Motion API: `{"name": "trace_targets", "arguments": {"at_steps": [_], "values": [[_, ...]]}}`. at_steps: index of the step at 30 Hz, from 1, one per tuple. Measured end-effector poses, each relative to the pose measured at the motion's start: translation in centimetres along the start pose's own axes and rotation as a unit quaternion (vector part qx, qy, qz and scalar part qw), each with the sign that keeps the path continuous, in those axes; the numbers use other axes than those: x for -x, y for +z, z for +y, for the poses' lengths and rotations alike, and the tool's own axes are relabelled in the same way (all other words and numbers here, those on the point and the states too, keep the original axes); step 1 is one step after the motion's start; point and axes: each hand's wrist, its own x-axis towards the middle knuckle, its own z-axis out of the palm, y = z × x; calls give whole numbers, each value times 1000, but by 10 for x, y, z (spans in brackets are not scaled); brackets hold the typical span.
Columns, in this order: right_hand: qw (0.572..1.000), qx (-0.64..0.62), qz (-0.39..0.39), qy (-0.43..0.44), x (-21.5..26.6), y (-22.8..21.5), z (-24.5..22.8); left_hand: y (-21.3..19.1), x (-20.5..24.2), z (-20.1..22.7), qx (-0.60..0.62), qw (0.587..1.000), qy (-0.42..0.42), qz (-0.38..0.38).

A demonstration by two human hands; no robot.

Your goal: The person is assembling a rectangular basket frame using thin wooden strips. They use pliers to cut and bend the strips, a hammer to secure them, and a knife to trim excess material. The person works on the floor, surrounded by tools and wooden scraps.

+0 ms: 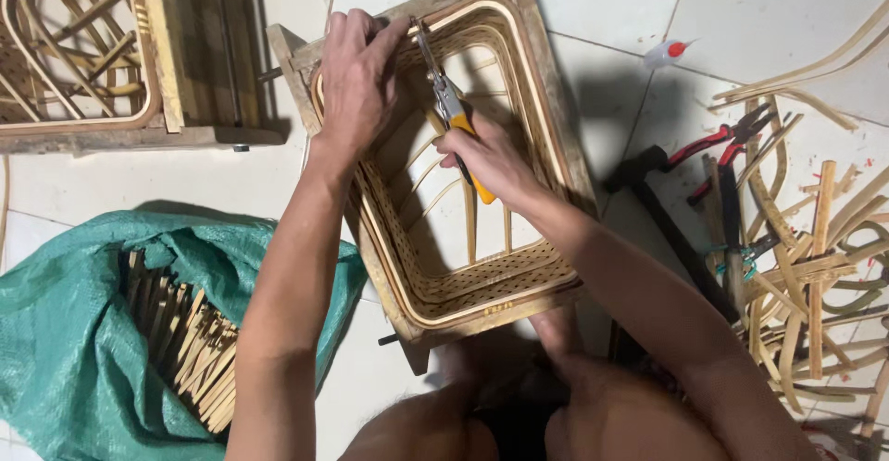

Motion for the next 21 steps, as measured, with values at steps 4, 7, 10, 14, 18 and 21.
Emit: {"name": "trace_targets", "arguments": {"at_steps": [4,7,10,14,18,21], "values": [[999,42,20,-19,-7,-4,-16,3,-12,0,2,1000,4,5],[999,25,30,-23,-3,4,-16,-3,-7,3,-5,1000,12,6],[998,35,41,-19,-4,9,-16,-10,-9,6,15,1000,12,-2],[999,28,42,-13,-8,7,-18,-14,-11,9,40,999,17,8],[999,47,17,-18,-9,4,-18,-11,-9,6,34,999,14,8],[996,78,8,-40,-10,4,-21,-5,-8,4,26,999,11,14]]}}
